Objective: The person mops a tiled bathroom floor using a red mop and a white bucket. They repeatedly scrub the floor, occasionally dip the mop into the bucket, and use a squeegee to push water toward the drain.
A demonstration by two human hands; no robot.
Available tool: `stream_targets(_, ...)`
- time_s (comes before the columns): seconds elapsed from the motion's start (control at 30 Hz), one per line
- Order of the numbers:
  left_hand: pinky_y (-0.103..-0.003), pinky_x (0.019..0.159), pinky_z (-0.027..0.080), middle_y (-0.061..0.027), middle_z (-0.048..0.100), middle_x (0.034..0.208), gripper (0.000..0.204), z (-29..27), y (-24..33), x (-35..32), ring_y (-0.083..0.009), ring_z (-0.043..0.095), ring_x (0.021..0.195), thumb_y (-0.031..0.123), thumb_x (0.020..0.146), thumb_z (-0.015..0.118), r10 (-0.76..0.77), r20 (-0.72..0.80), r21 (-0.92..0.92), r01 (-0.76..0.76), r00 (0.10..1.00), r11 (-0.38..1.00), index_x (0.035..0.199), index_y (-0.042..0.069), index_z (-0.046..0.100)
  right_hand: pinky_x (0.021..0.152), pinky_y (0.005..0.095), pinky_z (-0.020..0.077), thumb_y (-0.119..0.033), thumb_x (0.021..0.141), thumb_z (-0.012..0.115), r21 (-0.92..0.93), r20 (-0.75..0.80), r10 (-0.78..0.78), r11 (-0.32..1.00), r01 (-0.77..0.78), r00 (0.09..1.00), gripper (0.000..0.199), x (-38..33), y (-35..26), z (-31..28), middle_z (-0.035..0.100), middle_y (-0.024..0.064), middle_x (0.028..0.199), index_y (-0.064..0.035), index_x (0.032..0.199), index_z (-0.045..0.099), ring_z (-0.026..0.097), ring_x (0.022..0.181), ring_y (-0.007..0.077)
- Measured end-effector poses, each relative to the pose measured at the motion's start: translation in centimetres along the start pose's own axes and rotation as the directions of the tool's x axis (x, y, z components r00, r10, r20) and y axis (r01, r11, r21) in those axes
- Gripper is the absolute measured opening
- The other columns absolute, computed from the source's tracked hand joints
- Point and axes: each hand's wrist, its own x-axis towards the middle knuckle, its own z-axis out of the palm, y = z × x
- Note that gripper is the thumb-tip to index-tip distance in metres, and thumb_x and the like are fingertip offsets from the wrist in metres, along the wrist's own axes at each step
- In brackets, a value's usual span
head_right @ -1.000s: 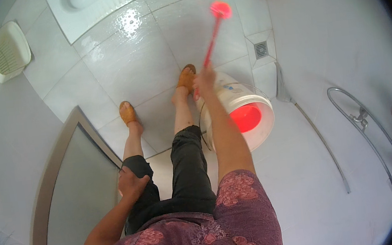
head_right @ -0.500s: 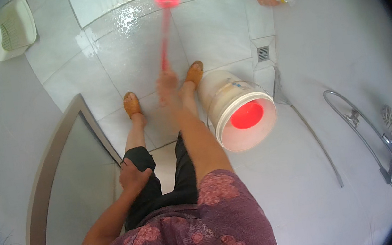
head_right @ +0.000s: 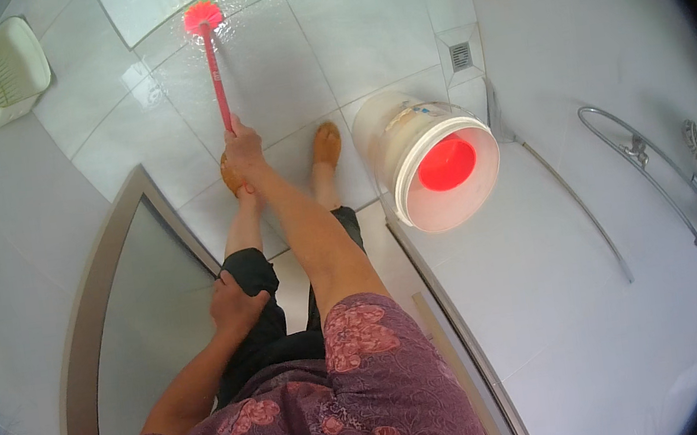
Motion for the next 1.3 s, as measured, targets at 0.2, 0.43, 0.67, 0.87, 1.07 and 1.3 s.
stream_targets(0.2, -0.047, 0.071, 0.050, -0.0221, 0.050, 0.101, 0.071, 1.2, 0.0, -0.3, -0.0377, 0.055, 0.093, 0.037, 0.061, 0.068, 0.032, -0.028, 0.033, -0.031, 0.999, 0.999, 0.107, -0.005, 0.036, 0.031, 0.0306, 0.0317, -0.034, 0.088, 0.048, 0.211, -0.198, 0.326, 0.935, -0.284, 0.924, 0.034, 3.1, 2.9, -13.5, 0.044, 0.0061, 0.051, -0.0046, 0.071, 0.048, 0.042, 0.037, 0.0164)
stream_targets(0.43, -0.045, 0.074, 0.049, -0.0227, 0.050, 0.098, 0.068, 2.8, 1.2, -0.9, -0.0378, 0.054, 0.092, 0.034, 0.060, 0.070, 0.031, -0.040, 0.084, -0.027, 0.999, 0.996, 0.103, -0.006, 0.036, 0.064, 0.0432, 0.0432, -0.021, 0.088, 0.041, -0.031, -0.022, 0.464, 0.885, -0.464, 0.886, 0.031, -2.4, 4.0, -12.5, 0.055, 0.0193, 0.078, -0.0010, 0.111, 0.037, 0.054, 0.073, 0.0330)
stream_targets(0.67, -0.044, 0.076, 0.048, -0.0245, 0.051, 0.097, 0.068, 3.7, 2.0, -1.4, -0.0391, 0.054, 0.091, 0.033, 0.060, 0.070, 0.064, -0.058, 0.136, -0.056, 0.996, 0.989, 0.104, -0.007, 0.036, 0.065, 0.0479, 0.0431, -0.017, 0.086, 0.044, 0.250, -0.054, 0.313, 0.924, -0.290, 0.948, 0.043, -8.5, 1.4, -5.6, 0.057, 0.0278, 0.083, -0.0039, 0.127, 0.042, 0.056, 0.079, 0.0425)
stream_targets(0.87, -0.043, 0.077, 0.048, -0.0250, 0.051, 0.097, 0.070, 4.2, 2.2, -1.6, -0.0392, 0.054, 0.091, 0.033, 0.059, 0.070, 0.040, -0.040, 0.162, -0.033, 0.998, 0.986, 0.104, -0.008, 0.036, 0.048, 0.0391, 0.0452, -0.018, 0.088, 0.040, 0.654, 0.193, 0.389, 0.633, -0.413, 0.901, 0.017, -2.2, 4.5, -22.1, 0.053, 0.0116, 0.066, -0.0031, 0.082, 0.045, 0.056, 0.057, 0.0240)
stream_targets(1.07, -0.043, 0.074, 0.049, -0.0243, 0.052, 0.095, 0.069, 4.4, 2.4, -1.5, -0.0389, 0.056, 0.088, 0.035, 0.058, 0.070, 0.066, -0.059, 0.174, -0.055, 0.996, 0.983, 0.102, -0.008, 0.039, 0.072, 0.0433, 0.0443, -0.012, 0.082, 0.046, 0.090, -0.049, 0.493, 0.868, -0.487, 0.869, 0.041, -8.0, 4.6, -7.9, 0.058, 0.0230, 0.087, 0.0033, 0.121, 0.042, 0.058, 0.083, 0.0350)
stream_targets(1.3, -0.043, 0.075, 0.048, -0.0247, 0.053, 0.097, 0.069, 4.1, 2.3, -1.5, -0.0392, 0.056, 0.088, 0.038, 0.059, 0.072, 0.042, -0.040, 0.183, -0.034, 0.998, 0.983, 0.103, -0.005, 0.040, 0.047, 0.0345, 0.0432, -0.030, 0.086, 0.049, 0.431, -0.095, 0.431, 0.830, -0.354, 0.897, 0.027, -10.5, 3.4, -3.4, 0.045, 0.0091, 0.056, -0.0083, 0.100, 0.055, 0.048, 0.048, 0.0221)
